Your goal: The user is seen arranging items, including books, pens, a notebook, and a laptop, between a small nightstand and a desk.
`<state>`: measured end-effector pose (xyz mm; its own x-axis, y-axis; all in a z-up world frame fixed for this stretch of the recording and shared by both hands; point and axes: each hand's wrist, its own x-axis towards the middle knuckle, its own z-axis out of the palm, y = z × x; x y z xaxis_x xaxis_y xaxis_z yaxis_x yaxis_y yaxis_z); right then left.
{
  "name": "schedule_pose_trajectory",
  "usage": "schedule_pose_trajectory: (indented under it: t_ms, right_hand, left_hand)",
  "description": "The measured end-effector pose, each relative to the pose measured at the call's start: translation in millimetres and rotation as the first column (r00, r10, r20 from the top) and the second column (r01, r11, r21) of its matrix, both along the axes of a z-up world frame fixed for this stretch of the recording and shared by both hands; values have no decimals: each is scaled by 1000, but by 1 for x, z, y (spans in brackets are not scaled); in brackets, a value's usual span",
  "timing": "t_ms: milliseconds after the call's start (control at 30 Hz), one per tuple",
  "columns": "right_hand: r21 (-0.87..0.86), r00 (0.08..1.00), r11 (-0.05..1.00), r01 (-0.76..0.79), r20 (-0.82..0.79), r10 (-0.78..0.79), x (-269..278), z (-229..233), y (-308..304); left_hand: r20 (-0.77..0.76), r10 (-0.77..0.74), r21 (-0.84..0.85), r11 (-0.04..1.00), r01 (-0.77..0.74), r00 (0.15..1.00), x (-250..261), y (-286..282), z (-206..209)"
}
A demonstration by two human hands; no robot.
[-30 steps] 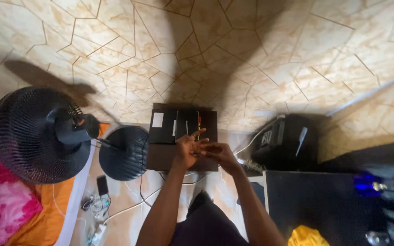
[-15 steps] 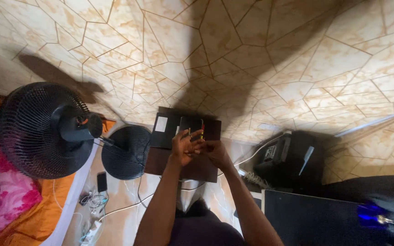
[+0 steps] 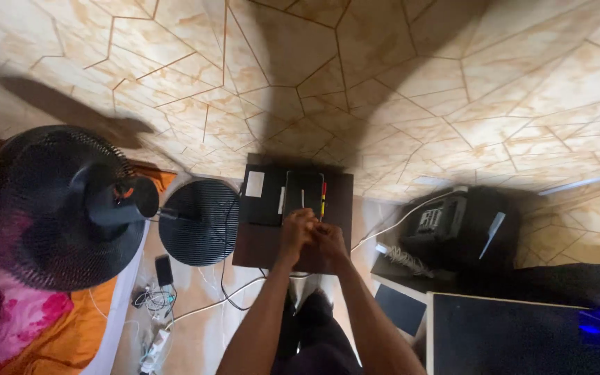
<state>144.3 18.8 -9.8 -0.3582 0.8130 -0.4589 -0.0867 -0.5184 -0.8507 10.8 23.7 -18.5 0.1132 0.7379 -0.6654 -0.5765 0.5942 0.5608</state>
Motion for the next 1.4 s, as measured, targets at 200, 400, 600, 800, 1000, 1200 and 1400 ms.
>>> schedule_pose_trajectory:
  t_ms: [200,400,600,800,1000,1200,1400]
  right_hand:
    - [-156,970,960,231,-43,-240,-30,-47,8]
    - [-321,662,922,214,-646,-379,-43,-58,54]
    - [-138,973,963,230,69,-222,-11,-108,82]
    - [370,492,884,-285,848,-196,7,-127,118]
    - [204,351,974,-100,923,-158,23,-190,125]
    - [84,500,993,79,859,-113,5,-172,126]
    - [6,585,982,188,803,-116,7,-148,123]
  left_hand:
    - [-984,43,128,842,524,171,43,19,-43]
    - [-832,44,351,814,462,553,13,33,-68]
    - [-984,-102,-174,680,712,-143,-49,72,-56]
    - [-846,-526,-449,616,648,-86,-76,93,-114]
    - [-911,-370,-247,842,479,182,-80,91,-198]
    - [-953,-240,-150,904,400,186,-69,89,-153]
    - [-992,-19,38,903,429,126,-58,71,-171]
